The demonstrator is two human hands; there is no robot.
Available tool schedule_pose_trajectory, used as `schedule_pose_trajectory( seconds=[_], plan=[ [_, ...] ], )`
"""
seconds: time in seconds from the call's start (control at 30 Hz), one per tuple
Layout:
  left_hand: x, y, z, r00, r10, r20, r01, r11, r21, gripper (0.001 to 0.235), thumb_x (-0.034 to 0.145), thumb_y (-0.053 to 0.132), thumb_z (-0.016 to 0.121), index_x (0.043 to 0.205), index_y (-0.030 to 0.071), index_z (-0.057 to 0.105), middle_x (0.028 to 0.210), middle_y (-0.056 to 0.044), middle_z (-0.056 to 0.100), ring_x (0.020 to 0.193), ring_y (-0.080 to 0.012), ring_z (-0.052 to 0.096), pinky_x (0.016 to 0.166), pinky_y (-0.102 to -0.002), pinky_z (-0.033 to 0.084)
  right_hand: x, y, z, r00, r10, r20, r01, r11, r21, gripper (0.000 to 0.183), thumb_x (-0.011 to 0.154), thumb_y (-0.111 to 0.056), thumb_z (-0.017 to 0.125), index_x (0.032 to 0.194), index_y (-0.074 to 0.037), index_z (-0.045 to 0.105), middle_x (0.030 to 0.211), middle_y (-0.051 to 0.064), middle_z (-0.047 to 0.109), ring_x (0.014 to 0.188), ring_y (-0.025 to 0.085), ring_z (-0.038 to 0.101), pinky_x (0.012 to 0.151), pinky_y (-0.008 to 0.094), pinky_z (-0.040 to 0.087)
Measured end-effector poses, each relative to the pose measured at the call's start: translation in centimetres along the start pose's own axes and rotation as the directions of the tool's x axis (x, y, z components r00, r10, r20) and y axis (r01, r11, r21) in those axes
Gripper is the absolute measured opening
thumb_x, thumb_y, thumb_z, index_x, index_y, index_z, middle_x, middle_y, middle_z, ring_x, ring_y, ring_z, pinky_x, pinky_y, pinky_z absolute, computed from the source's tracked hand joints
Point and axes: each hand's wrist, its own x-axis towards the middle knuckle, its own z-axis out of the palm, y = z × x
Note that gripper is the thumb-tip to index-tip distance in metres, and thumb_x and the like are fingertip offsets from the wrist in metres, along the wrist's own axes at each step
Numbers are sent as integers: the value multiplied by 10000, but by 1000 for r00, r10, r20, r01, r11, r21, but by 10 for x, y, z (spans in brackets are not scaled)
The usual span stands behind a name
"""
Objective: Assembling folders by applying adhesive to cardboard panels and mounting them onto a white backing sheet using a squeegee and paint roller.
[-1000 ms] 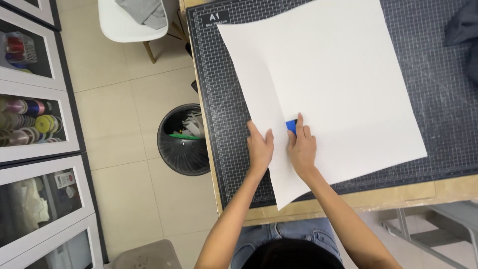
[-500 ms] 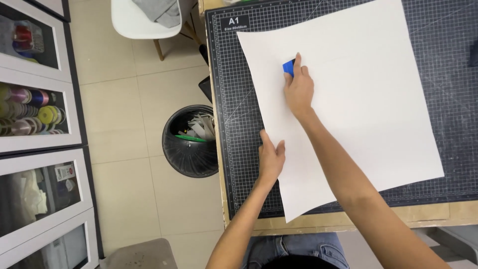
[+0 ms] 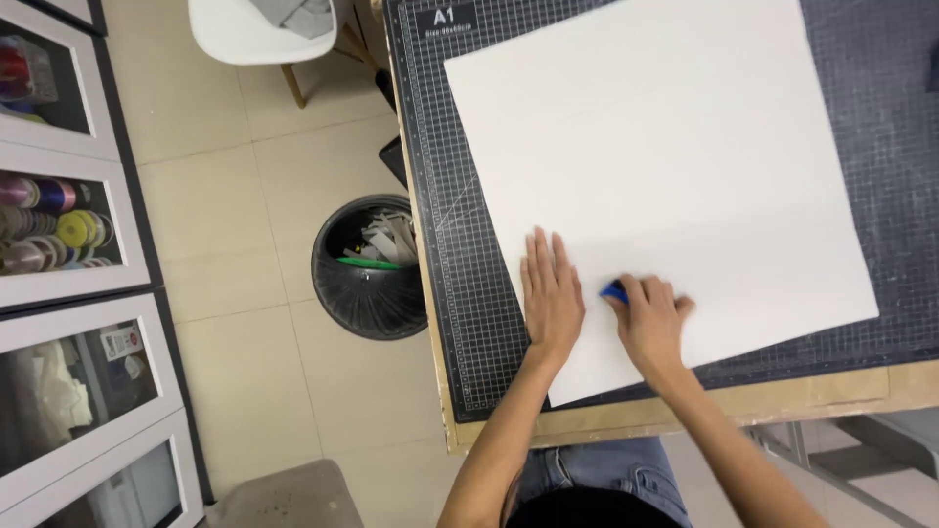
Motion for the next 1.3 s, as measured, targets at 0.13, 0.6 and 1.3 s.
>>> schedule_pose_trajectory(
  seconds=[0.13,0.6,1.3],
  plan=[
    [-3,-4,10,999,11,-33,-9,998,65,533,1065,180,384,1549,-11,268,1616,-288,224,1523,-404,174,1224,-487,168,80,-28,7,945,-258,-203,249,966,-68,133,947,-354,632,1052,-285,589,852,-65,486,861,197,510,849,421,287],
    [-8,-15,13,995,-49,88,52,998,-28,593,987,43,468,1539,-32,267,1632,-273,192,1539,-356,134,1242,-450,138,170,-61,-18,950,-253,-183,279,951,133,313,931,-240,749,1214,-169,635,979,64,633,962,299,585,909,572,351],
    [-9,-15,10,985,-21,-172,-27,962,-272,717,843,-123,540,1510,-91,278,1579,-326,265,1474,-440,291,1188,-497,297,48,-4,-4,892,-428,-143,442,893,89,345,972,-397,598,1315,-372,632,907,-82,565,853,157,570,919,395,364]
  ],
)
